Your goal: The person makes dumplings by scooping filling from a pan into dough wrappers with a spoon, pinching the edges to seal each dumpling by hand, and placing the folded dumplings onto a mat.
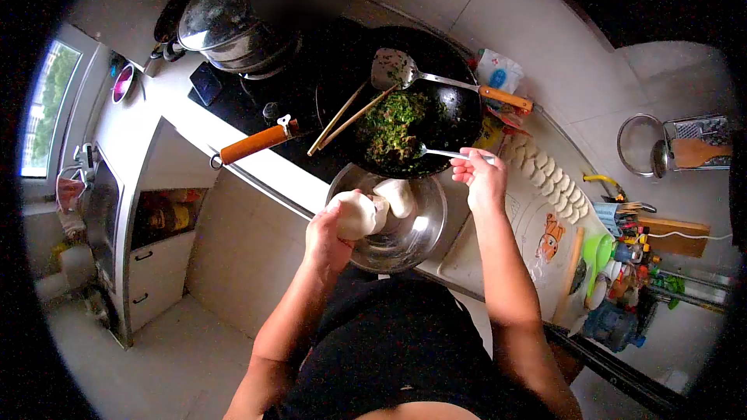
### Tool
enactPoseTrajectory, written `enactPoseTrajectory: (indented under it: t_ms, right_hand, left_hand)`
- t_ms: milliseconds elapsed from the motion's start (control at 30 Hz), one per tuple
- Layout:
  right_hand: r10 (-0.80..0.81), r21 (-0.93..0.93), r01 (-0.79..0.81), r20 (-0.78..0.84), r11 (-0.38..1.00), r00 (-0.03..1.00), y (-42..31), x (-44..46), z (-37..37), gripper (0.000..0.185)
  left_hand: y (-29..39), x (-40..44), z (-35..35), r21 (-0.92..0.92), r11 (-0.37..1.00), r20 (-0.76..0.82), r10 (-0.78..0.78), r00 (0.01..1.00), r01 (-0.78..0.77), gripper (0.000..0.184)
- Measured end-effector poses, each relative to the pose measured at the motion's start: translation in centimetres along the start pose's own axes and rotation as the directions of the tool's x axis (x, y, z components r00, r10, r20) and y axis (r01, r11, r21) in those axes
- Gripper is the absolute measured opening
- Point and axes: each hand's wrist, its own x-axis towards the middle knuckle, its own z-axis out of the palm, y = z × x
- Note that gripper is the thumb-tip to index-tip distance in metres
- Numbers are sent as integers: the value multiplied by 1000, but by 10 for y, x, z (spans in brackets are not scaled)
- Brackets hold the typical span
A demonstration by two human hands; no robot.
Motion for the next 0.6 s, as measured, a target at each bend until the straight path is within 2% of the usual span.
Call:
enactPoseTrajectory:
  t_ms: [67, 133, 167, 233, 300, 367, 400, 433, 500, 567, 600]
  right_hand:
    - [21, 46, -21, -1, 999, 1000, -1, -2, -8, 23]
    - [16, 106, -17, 15, 994, 1000, -2, -3, -14, 24]
    - [14, 112, -16, 18, 994, 1000, -2, -2, -18, 24]
    - [22, 162, -27, 29, 986, 999, -5, -2, -22, 25]
    - [31, 199, -34, 19, 979, 999, -10, -8, -23, 25]
    - [-33, 227, 28, 16, 974, 999, -20, -17, -18, 26]
    - [-70, 201, 67, 5, 977, 998, -29, -25, -12, 26]
    - [-74, 207, 71, 9, 976, 997, -32, -30, -5, 26]
    - [-364, 61, 365, -25, 929, 931, -35, -42, 7, 25]
    - [-539, -92, 539, 30, 837, 842, -29, -58, 22, 19]
    - [-710, -331, 720, 175, 610, 683, -27, -61, 20, 19]
  left_hand:
    - [3, -1, 4, -23, 1000, -16, 10, 1000, -11, 40]
    - [11, -2, 12, -67, 997, 41, 49, 998, -46, 41]
    - [14, -2, 17, -63, 997, 42, 53, 998, -51, 41]
    - [18, 2, 27, -62, 986, 64, 156, 986, -152, 42]
    - [20, 14, 42, -32, 985, 32, 172, 985, -171, 41]
    - [19, 30, 64, 42, 973, -30, 230, 973, -229, 40]
    - [10, 49, 60, -18, 965, 70, 264, 962, -263, 38]
    - [8, 54, 80, -43, 971, 7, 235, 972, -235, 35]
    - [-8, 91, 86, -160, 970, 77, 197, 977, -183, 34]
    - [-14, 99, 117, -190, 967, 71, 183, 981, -167, 34]
    - [-13, 100, 130, -194, 970, -35, 146, 989, -150, 37]
